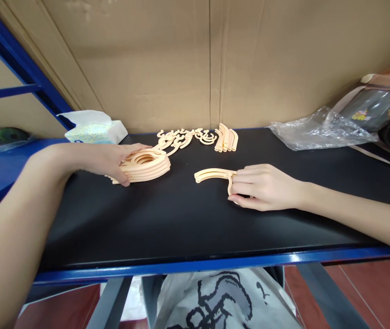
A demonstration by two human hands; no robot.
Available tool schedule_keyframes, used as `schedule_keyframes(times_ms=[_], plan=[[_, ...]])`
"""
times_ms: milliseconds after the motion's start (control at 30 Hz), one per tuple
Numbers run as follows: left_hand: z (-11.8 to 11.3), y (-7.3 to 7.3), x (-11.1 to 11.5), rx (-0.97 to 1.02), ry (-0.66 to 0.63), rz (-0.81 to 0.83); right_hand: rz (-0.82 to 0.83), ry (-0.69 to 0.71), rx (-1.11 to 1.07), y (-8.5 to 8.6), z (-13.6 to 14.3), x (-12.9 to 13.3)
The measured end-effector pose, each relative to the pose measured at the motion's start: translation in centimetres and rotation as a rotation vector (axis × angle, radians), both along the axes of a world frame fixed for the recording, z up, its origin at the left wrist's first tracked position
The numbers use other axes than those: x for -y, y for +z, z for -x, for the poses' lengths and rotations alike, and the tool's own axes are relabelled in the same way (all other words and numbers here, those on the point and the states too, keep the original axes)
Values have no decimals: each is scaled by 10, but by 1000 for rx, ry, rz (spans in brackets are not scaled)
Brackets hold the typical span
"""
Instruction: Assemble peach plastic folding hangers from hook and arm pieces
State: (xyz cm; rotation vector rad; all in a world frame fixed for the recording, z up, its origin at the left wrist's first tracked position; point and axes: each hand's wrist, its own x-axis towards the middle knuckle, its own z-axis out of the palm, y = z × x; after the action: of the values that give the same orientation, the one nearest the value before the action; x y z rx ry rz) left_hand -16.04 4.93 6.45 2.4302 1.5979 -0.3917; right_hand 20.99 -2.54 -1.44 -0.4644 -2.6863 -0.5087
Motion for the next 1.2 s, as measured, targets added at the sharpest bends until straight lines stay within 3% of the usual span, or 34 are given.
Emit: schedule_keyframes(times_ms=[367,533,833,1033,1200], plan=[[17,3,-8,-31,67,73,22,-13,14,1,-1,0],[9,-3,-10,-78,43,24,34,-19,13,1,0,0],[6,-13,-12,-12,-126,-132,54,-23,19,2,0,0],[1,-9,-5,-10,-58,-100,70,-35,22,2,0,0],[3,-11,-6,-19,-106,-131,72,-25,9,2,0,1]])
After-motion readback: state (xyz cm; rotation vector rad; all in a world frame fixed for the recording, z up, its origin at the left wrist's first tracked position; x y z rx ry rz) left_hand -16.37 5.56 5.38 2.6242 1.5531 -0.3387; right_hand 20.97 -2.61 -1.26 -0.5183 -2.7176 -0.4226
